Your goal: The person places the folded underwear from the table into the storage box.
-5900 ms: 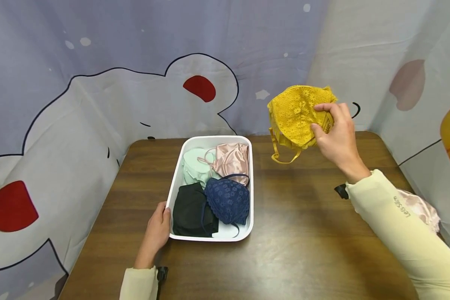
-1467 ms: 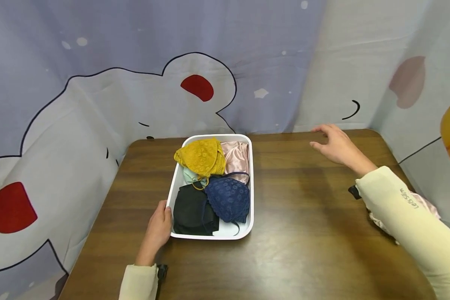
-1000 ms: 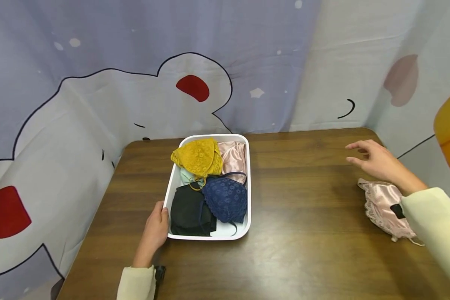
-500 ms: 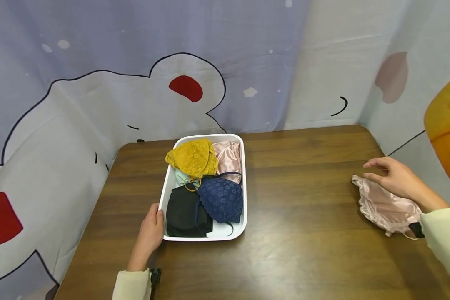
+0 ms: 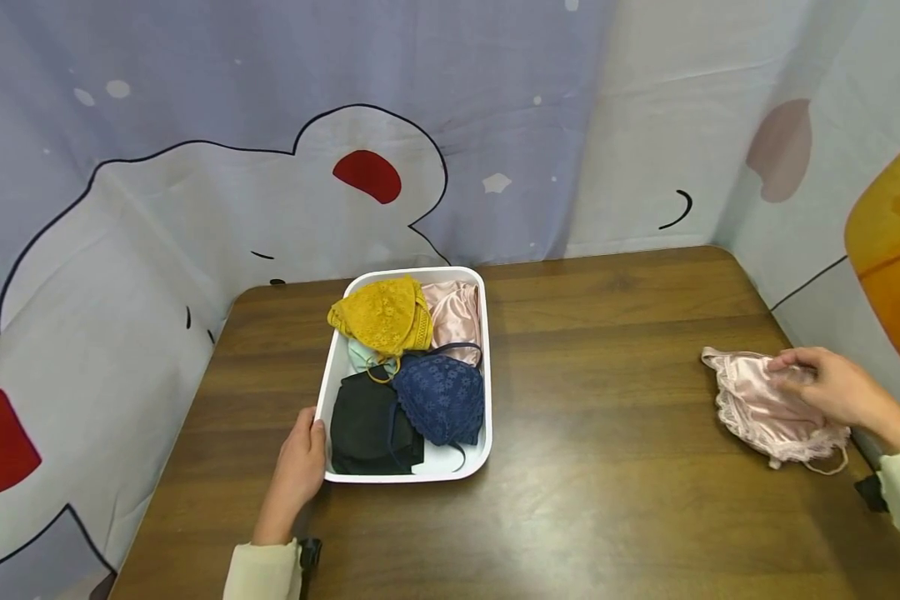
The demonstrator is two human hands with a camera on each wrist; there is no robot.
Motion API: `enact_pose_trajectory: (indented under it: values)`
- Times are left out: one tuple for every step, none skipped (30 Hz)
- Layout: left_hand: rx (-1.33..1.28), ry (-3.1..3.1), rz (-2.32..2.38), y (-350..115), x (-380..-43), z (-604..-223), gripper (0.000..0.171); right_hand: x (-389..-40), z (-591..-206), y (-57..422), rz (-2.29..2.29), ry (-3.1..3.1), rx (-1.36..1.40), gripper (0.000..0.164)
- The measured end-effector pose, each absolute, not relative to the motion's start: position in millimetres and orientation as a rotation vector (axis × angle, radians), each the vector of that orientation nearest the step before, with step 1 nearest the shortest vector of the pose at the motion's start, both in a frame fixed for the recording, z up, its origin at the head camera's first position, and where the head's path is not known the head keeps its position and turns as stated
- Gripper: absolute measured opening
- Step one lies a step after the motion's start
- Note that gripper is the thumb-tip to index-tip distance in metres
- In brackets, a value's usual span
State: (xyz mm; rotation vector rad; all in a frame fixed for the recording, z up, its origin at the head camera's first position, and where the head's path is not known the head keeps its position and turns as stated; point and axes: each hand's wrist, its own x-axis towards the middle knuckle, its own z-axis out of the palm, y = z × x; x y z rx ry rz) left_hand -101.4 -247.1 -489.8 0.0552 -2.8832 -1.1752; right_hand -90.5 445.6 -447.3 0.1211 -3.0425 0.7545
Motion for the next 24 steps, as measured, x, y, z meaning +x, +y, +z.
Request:
enact_pose_trajectory:
  values:
    - [0.061, -2.887, -1.179, -247.3, -101.6, -489.8, 0.026, -89.2, -449.6, 448.3, 0.757, -3.052, 0.132, 0.017]
    - [0.064, -2.890, -1.181, -247.5, -101.6, -489.9, 0.026, -88.0, -452.0, 450.8, 0.752, -3.062, 0.137, 0.019]
    - [0.067, -2.891, -1.185, -247.7, -101.9, -490.2, 0.027, -86.5, -454.3, 453.2, 0.765, -3.078, 0.138, 0.020]
    - [0.068, -2.893, -1.188, -247.9, -101.9, -490.4, 0.027, -85.0, -456.5, 455.3, 0.785, -3.104, 0.127, 0.024]
    - [0.067, -2.895, -1.187, -248.1, -101.9, -490.5, 0.027, -83.4, -458.6, 457.2, 0.800, -3.126, 0.117, 0.026]
    - [0.065, -2.895, -1.187, -248.1, -101.8, -490.5, 0.027, -81.9, -460.8, 458.8, 0.803, -3.143, 0.106, 0.029]
    - [0.064, -2.896, -1.187, -248.2, -101.9, -490.7, 0.027, -80.5, -462.8, 459.6, 0.808, -3.155, 0.098, 0.030]
    - [0.061, -2.896, -1.188, -248.2, -101.9, -490.7, 0.027, -79.2, -464.7, 460.6, 0.814, -3.168, 0.084, 0.031]
    - [0.060, -2.897, -1.188, -248.3, -102.0, -490.9, 0.027, -78.1, -466.5, 461.5, 0.827, -3.176, 0.074, 0.031]
    - [0.057, -2.898, -1.189, -248.4, -101.7, -490.9, 0.027, -77.4, -467.5, 461.8, 0.817, -3.177, 0.072, 0.031]
    - [0.057, -2.898, -1.189, -248.5, -101.6, -491.0, 0.027, -77.1, -468.6, 462.1, 0.797, -3.165, 0.080, 0.030]
    - [0.057, -2.897, -1.192, -248.5, -101.5, -491.0, 0.028, -77.0, -469.6, 462.2, 0.777, -3.153, 0.086, 0.029]
    - [0.058, -2.897, -1.194, -248.5, -101.5, -491.1, 0.028, -77.1, -470.3, 462.1, 0.767, -3.141, 0.090, 0.029]
    - [0.058, -2.896, -1.193, -248.5, -101.5, -491.2, 0.028, -77.2, -471.0, 462.1, 0.758, -3.130, 0.088, 0.028]
    - [0.060, -2.897, -1.192, -248.6, -101.4, -491.3, 0.028, -77.7, -471.6, 461.9, 0.746, -3.121, 0.087, 0.027]
    - [0.061, -2.897, -1.191, -248.7, -101.3, -491.4, 0.028, -78.0, -472.1, 461.8, 0.736, -3.116, 0.085, 0.026]
    - [0.062, -2.896, -1.190, -248.8, -101.5, -491.7, 0.028, -78.2, -472.6, 461.8, 0.734, -3.112, 0.077, 0.026]
    - [0.062, -2.896, -1.190, -248.8, -101.5, -491.8, 0.028, -78.2, -472.9, 461.5, 0.738, -3.111, 0.066, 0.025]
    - [0.061, -2.896, -1.188, -248.8, -101.7, -492.0, 0.028, -78.2, -473.3, 461.1, 0.740, -3.107, 0.056, 0.025]
    - [0.061, -2.897, -1.187, -249.0, -101.6, -492.1, 0.028, -77.8, -473.4, 460.6, 0.747, -3.113, 0.034, 0.024]
    - [0.060, -2.898, -1.188, -249.0, -101.5, -492.0, 0.028, -77.4, -473.5, 459.8, 0.753, -3.113, 0.019, 0.024]
    - [0.059, -2.895, -1.190, -248.9, -101.5, -491.8, 0.028, -77.0, -473.6, 459.5, 0.765, -3.116, 0.013, 0.024]
    - [0.058, -2.892, -1.190, -248.9, -101.6, -491.9, 0.027, -76.5, -473.5, 458.5, 0.774, -3.117, 0.003, 0.023]
    - [0.058, -2.889, -1.193, -248.8, -101.8, -492.0, 0.027, -75.9, -473.4, 457.1, 0.787, -3.119, -0.011, 0.023]
